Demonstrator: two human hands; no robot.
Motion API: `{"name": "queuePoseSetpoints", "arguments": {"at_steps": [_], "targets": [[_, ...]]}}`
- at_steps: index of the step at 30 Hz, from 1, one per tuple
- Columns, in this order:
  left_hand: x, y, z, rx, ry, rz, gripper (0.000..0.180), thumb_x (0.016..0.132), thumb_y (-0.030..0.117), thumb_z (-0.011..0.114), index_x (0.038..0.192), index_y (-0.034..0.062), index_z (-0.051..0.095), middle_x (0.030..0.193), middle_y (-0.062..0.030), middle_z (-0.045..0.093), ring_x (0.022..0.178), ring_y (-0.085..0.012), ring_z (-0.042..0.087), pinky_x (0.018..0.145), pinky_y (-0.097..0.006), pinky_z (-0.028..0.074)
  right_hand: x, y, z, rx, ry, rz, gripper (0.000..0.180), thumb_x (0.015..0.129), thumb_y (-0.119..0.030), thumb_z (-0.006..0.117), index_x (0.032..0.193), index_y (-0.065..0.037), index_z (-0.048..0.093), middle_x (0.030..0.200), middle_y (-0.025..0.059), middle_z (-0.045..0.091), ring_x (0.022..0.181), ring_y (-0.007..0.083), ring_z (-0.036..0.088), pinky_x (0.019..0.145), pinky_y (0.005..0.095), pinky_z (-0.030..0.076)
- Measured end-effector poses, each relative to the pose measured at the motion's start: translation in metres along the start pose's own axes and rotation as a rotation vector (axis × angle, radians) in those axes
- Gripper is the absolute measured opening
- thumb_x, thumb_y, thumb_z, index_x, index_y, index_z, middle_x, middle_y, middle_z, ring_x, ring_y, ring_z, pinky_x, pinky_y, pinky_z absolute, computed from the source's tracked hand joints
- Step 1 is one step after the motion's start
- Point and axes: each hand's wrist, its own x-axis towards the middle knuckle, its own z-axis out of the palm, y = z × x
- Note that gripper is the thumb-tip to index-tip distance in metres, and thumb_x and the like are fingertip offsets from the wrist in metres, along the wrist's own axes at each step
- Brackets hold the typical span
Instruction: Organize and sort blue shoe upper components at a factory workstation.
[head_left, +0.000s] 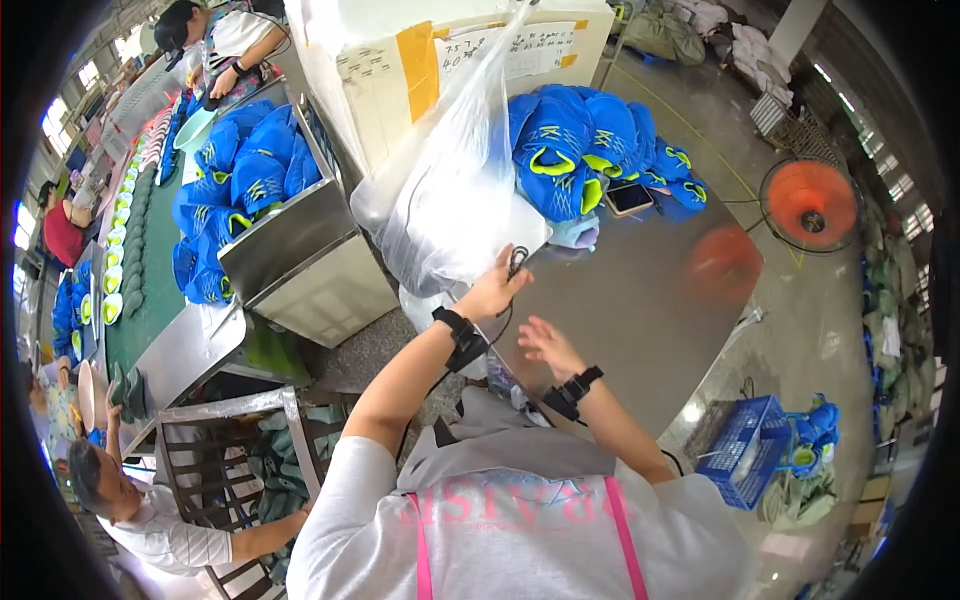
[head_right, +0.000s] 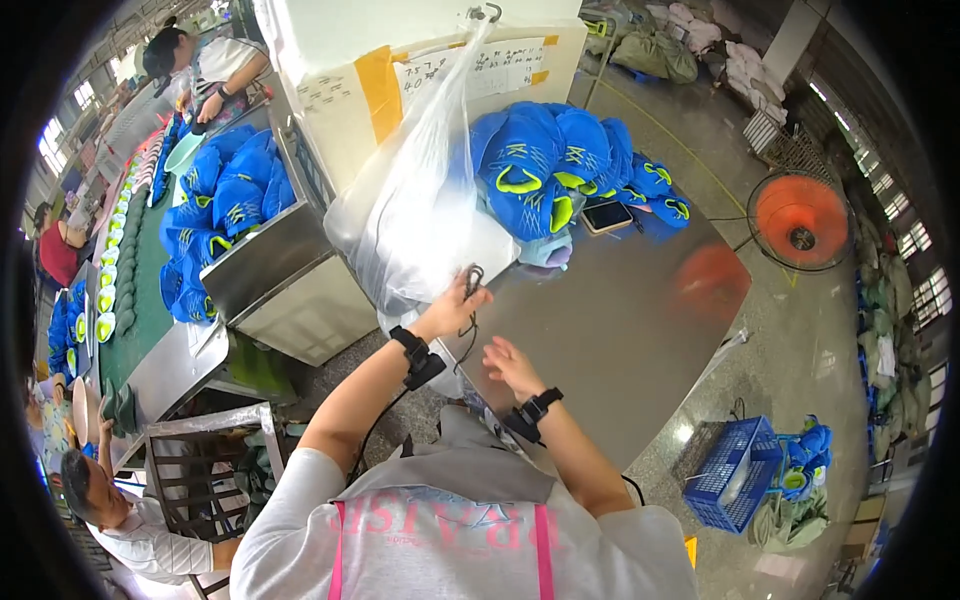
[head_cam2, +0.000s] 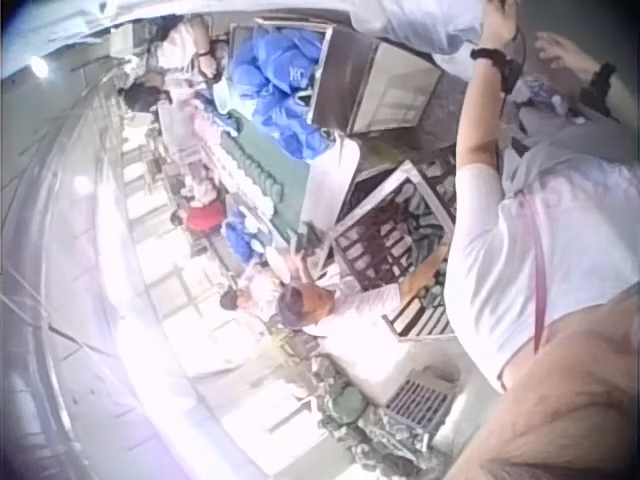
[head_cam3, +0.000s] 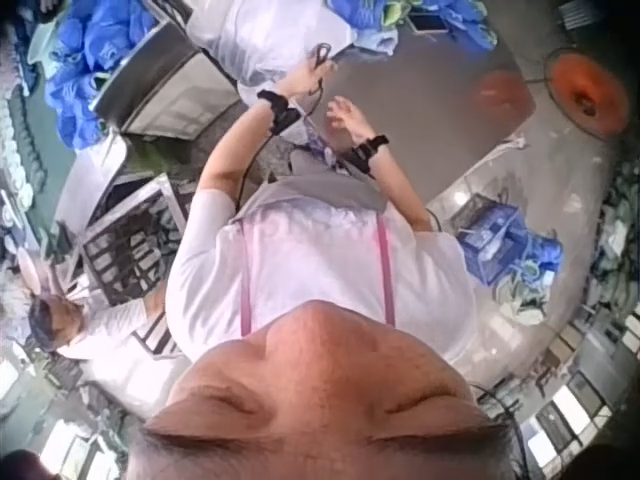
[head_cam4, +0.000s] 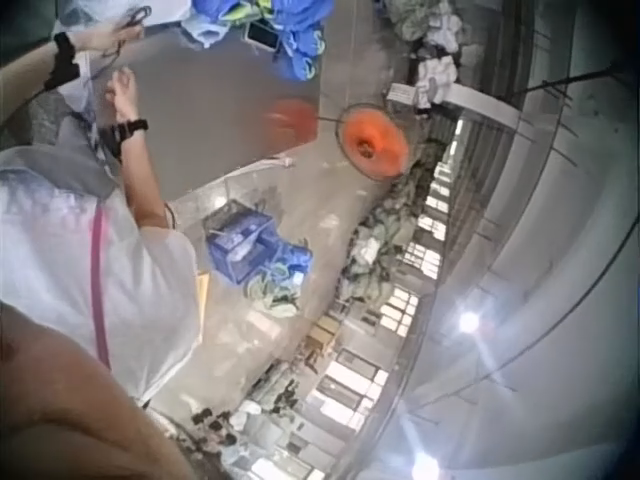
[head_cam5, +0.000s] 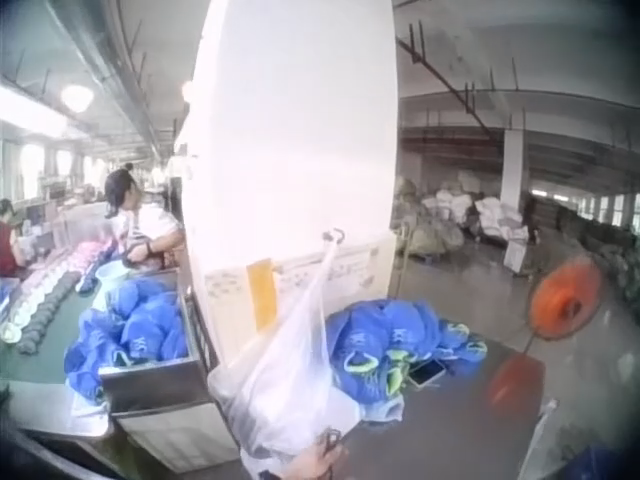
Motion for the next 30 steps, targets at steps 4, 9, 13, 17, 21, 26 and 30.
{"name": "queuePoseSetpoints", "arguments": {"at_steps": [4, 9, 13, 17, 21, 26, 30], "targets": [[0.020, -0.061, -0.039, -0.035, 0.212, -0.234, 0.029, 0.090, 0.032, 0.048, 0.105, 0.0120, 0.062, 0.145, -0.0227, 0.009, 0.128, -0.0439, 0.023, 0.104, -0.045, 0.026, 0.086, -0.018, -0.008, 0.375, 0.014, 0.067, 0.067, 0.084, -0.043, 0.059, 0.134, -0.009, 0.030, 0.130, 0.0119, 0.042, 0.115, 0.0216, 0.045, 0.084, 0.0370, 0.045], [0.025, -0.062, -0.120, 0.677, 0.328, -0.348, 0.032, 0.088, 0.032, 0.050, 0.095, 0.0066, 0.068, 0.144, -0.0151, 0.024, 0.132, -0.0452, 0.009, 0.102, -0.054, 0.015, 0.151, -0.010, -0.011, 0.692, -0.230, 0.053, 0.062, 0.084, -0.043, 0.058, 0.131, -0.009, 0.037, 0.127, 0.0070, 0.046, 0.114, 0.0227, 0.044, 0.095, 0.0420, 0.035], [0.032, -0.054, -0.128, 0.692, 0.354, -0.238, 0.018, 0.076, 0.014, 0.059, 0.091, 0.0074, 0.066, 0.130, -0.0140, 0.042, 0.126, -0.0404, 0.027, 0.095, -0.048, 0.029, 0.160, -0.018, -0.004, 0.824, -0.150, 0.078, 0.058, 0.085, -0.038, 0.058, 0.130, -0.008, 0.038, 0.128, 0.0079, 0.045, 0.115, 0.0231, 0.044, 0.096, 0.0415, 0.035], [0.064, -0.045, -0.096, 0.469, 0.065, 0.093, 0.028, 0.070, 0.003, 0.058, 0.097, 0.0080, 0.061, 0.111, -0.0117, 0.056, 0.109, -0.0301, 0.050, 0.089, -0.037, 0.042, 0.168, -0.026, 0.005, 0.898, -0.204, 0.043, 0.050, 0.087, -0.027, 0.056, 0.129, -0.005, 0.039, 0.126, 0.0095, 0.048, 0.114, 0.0253, 0.046, 0.096, 0.0422, 0.036], [0.085, -0.053, -0.079, 0.870, 0.214, 0.054, 0.026, 0.075, 0.005, 0.054, 0.100, 0.0043, 0.060, 0.117, -0.0158, 0.054, 0.110, -0.0306, 0.050, 0.090, -0.039, 0.042, 0.168, -0.029, 0.007, 0.831, -0.049, 0.033, 0.047, 0.083, -0.010, 0.060, 0.126, -0.003, 0.042, 0.120, 0.0100, 0.052, 0.109, 0.0253, 0.050, 0.093, 0.0410, 0.040], [0.078, -0.084, -0.111, 0.468, 0.298, -0.196, 0.028, 0.075, 0.000, 0.054, 0.102, 0.0047, 0.058, 0.123, -0.0169, 0.049, 0.114, -0.0326, 0.046, 0.095, -0.040, 0.037, 0.156, -0.028, 0.009, 0.735, 0.124, -0.014, 0.050, 0.083, -0.009, 0.062, 0.127, -0.001, 0.040, 0.124, 0.0100, 0.049, 0.114, 0.0245, 0.047, 0.097, 0.0403, 0.038], [0.072, -0.115, -0.128, 0.365, 0.359, -0.204, 0.030, 0.081, 0.001, 0.048, 0.111, 0.0016, 0.054, 0.112, -0.0197, 0.054, 0.108, -0.0340, 0.050, 0.091, -0.038, 0.039, 0.144, -0.028, 0.008, 0.655, 0.168, -0.002, 0.051, 0.083, -0.013, 0.063, 0.127, -0.001, 0.039, 0.124, 0.0101, 0.049, 0.114, 0.0240, 0.047, 0.097, 0.0399, 0.039]]}}
